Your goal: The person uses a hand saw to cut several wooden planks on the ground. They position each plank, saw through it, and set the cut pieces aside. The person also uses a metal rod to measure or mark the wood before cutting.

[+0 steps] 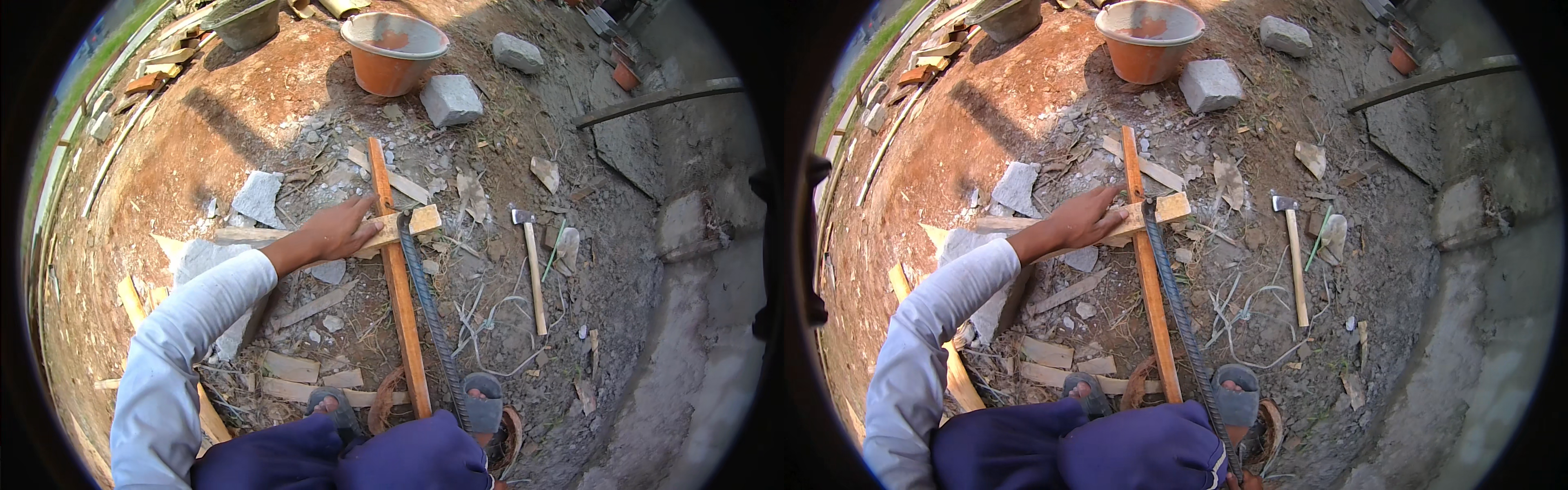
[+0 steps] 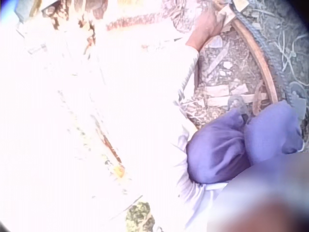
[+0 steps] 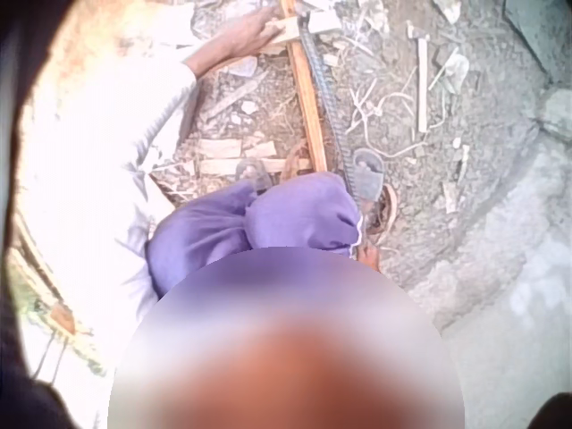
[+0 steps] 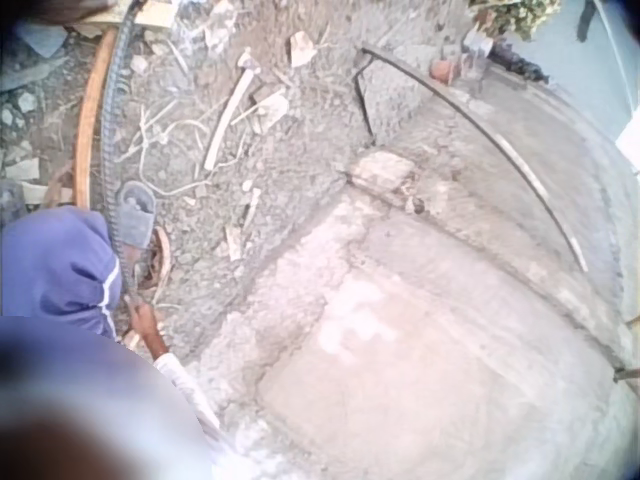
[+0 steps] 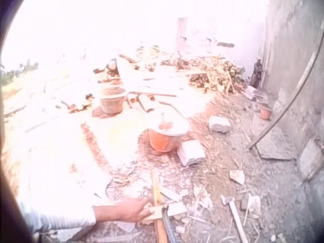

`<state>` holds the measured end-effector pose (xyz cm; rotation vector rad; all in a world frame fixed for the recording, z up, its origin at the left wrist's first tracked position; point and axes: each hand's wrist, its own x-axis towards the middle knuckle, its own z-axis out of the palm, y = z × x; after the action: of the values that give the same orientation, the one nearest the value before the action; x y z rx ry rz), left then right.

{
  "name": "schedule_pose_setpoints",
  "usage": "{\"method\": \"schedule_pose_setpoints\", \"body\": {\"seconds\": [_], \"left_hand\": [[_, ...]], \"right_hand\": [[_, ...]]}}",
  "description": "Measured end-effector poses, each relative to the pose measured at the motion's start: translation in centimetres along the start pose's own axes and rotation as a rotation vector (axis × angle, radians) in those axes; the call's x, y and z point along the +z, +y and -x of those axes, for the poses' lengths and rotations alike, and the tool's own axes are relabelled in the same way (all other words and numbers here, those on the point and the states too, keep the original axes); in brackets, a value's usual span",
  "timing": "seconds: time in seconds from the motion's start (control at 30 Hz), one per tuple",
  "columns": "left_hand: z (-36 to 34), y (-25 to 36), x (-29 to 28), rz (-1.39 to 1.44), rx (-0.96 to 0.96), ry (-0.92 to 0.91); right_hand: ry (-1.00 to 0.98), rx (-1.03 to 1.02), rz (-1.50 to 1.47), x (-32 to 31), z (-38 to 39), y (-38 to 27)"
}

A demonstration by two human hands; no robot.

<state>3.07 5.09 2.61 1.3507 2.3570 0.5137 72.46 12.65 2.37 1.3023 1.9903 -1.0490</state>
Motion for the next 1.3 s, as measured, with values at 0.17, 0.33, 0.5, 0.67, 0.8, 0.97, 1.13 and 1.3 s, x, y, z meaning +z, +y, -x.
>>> {"method": "schedule_pose_setpoints", "body": {"seconds": [0.17, 0.33, 0.5, 0.67, 0.8, 0.97, 1.13, 1.3], "left_hand": [[-0.2, -0.7, 0.3, 0.048, -0.011, 0.114], [-4.4, -1.0, 0.1, 0.04, 0.204, 0.004], [-6.5, -0.4, -1.6, -0.199, 0.348, 0.042], [-10.1, 1.1, -7.5, 0.438, 0.001, 0.352], [-17.4, 1.0, -15.8, 1.014, -0.149, 0.451], [-19.1, 0.1, -18.5, 0.592, -0.36, 0.375], [-5.4, 1.4, -6.5, -0.012, -0.207, -0.101], [3.4, 1.4, -0.5, -0.161, -0.277, -0.089]], "right_hand": [[-0.097, 0.061, -0.03, 0.1, -1.8, 0.8], [-0.018, -0.072, 0.026, -0.1, -3.1, 2.0], [0.0, -0.047, 0.022, -1.2, -5.7, 0.9], [0.028, -0.017, 0.035, -3.3, -7.1, -0.9], [0.093, -0.01, 0.079, -5.0, -8.2, -1.9], [0.209, 0.019, 0.142, -7.1, -9.9, -2.9], [0.387, 0.062, 0.236, -9.3, -13.0, -6.0], [0.627, -0.124, 0.235, -9.5, -17.2, -13.2]]}}
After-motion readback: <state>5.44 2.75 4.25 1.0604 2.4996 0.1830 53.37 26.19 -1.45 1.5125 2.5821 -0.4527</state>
